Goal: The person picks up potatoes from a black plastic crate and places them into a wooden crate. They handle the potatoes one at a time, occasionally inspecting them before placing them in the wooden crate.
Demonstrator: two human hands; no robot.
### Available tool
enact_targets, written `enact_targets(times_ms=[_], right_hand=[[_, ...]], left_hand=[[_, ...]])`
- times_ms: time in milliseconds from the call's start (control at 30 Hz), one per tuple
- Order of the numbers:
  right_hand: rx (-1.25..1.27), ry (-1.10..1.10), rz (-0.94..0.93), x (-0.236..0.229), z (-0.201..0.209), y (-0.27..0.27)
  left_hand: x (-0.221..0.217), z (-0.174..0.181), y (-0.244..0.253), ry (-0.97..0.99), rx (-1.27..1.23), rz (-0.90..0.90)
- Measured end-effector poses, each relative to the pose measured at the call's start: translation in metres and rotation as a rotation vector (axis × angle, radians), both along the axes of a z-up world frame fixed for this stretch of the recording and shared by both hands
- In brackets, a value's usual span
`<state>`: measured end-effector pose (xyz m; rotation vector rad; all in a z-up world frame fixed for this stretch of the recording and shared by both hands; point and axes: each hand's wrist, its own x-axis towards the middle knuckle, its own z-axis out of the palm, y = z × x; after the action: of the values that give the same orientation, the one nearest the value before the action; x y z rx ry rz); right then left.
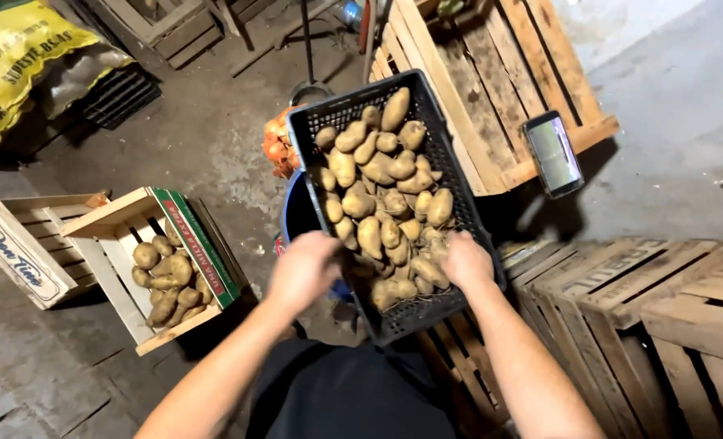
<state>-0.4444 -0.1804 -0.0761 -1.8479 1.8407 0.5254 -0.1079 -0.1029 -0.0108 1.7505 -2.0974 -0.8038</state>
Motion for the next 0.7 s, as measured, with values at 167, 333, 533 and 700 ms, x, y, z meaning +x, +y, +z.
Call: enact_targets(times_ms=[167,333,533,700], right_hand=[[0.079,-0.043,0.089,-0.001,0.019,-0.007],[0.013,-0.107,0.165,-0.014,0.004,0.006],[-0.008,-0.169,0.103,-0.01,0.126,0.015],[-0.118,-0.431,-0.121,-0.057,0.062,0.032]], left_hand=[[-0.156,-0.067,-0.017,0.012,-0.131,-0.263],[-0.214,-0.156,-0.008,-0.272,-0.223,-0.306],[-0.205,-0.174,-0.01,-0.371,-0.067,-0.261],[-0.179,-0.044,-0.02,-0.125,0.525,-0.157]])
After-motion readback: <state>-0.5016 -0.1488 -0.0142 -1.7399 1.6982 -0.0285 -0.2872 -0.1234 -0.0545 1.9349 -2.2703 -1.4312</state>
